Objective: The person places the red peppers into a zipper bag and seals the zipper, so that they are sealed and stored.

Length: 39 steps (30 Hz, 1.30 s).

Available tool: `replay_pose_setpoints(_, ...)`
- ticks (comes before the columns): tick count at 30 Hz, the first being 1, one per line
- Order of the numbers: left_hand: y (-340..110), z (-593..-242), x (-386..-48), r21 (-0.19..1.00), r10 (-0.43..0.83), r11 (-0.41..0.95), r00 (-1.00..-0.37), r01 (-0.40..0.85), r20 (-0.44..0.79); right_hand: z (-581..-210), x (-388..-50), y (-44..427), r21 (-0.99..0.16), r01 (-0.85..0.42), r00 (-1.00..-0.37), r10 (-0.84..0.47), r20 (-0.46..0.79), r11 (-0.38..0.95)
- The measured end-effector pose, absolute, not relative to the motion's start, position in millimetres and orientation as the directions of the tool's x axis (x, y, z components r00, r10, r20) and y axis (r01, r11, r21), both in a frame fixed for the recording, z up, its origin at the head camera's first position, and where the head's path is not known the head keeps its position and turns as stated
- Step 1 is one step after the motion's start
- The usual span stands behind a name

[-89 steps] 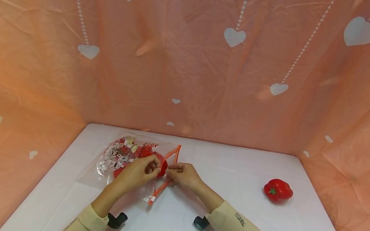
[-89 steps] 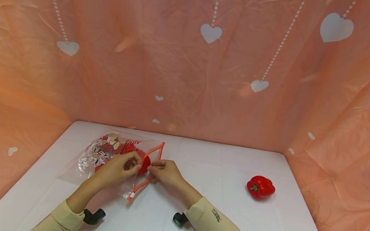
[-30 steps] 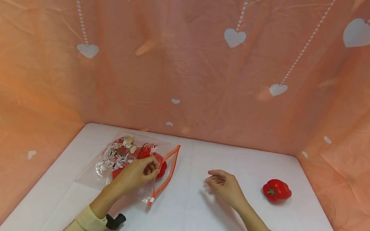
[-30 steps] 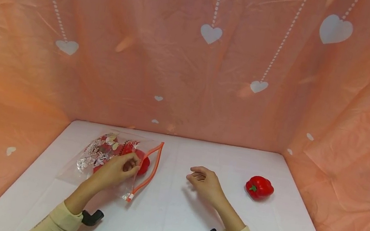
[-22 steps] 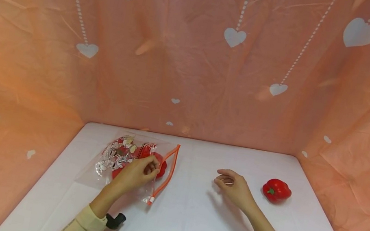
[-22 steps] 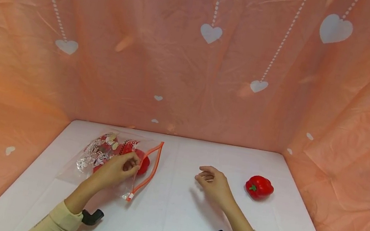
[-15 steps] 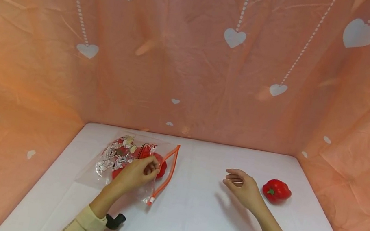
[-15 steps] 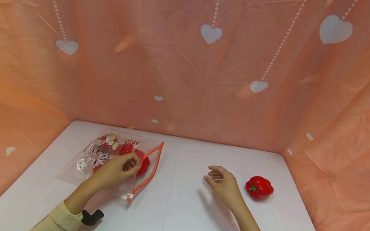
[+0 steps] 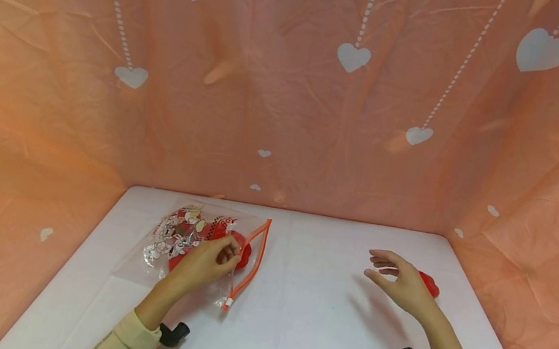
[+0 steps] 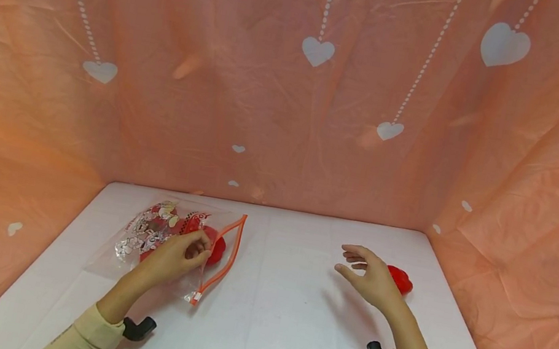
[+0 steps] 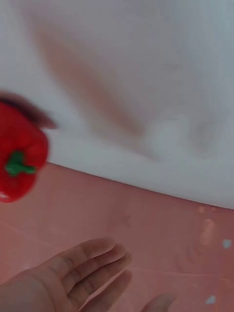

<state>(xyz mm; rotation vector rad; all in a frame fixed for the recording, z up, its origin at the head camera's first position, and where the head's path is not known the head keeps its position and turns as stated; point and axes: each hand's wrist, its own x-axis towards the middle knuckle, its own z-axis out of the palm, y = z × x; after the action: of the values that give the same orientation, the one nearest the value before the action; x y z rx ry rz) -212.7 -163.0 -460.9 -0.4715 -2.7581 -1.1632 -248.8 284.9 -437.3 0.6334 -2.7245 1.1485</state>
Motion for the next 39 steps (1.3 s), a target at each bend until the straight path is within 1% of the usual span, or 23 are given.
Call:
replay_pose_setpoints(4,-163.0,-460.4,-213.4,0.68,0.238,0.66,-0.947,0.32,0.214,-432.7,-251.2,300.2,-0.589,-0.435,-0.9,-0.342,0.269,0.681)
replay_pose_setpoints(7,-163.1,-459.8,-213.6,0.68,0.239,0.659,-0.947,0.321,0.216,-429.7,-252.2,311.5,-0.542,-0.419,-0.908,-0.336,0.25,0.729)
replay_pose_setpoints(14,-163.2,-458.8,-212.9,0.683,0.239,0.659,-0.949,0.315,0.206,-430.2,-253.5,336.6,-0.507,-0.382,-0.924,-0.328,0.196,0.773)
replay_pose_setpoints(19,-163.1,-458.9,-212.2,0.692,0.235,0.656,-0.953,0.3,0.191,-434.4,-252.7,352.1,-0.505,-0.352,-0.935,-0.315,0.16,0.788)
replay_pose_setpoints(30,-161.9,-458.3,-212.3,0.684,0.224,0.668,-0.956,0.291,0.189,-444.7,-251.6,373.5,-0.542,-0.3,-0.948,-0.309,0.077,0.785)
replay_pose_setpoints(39,-162.0,-458.3,-212.6,0.686,0.242,0.659,-0.95,0.31,0.197,-458.4,-254.5,385.8,-0.57,-0.242,-0.956,-0.293,0.003,0.785)
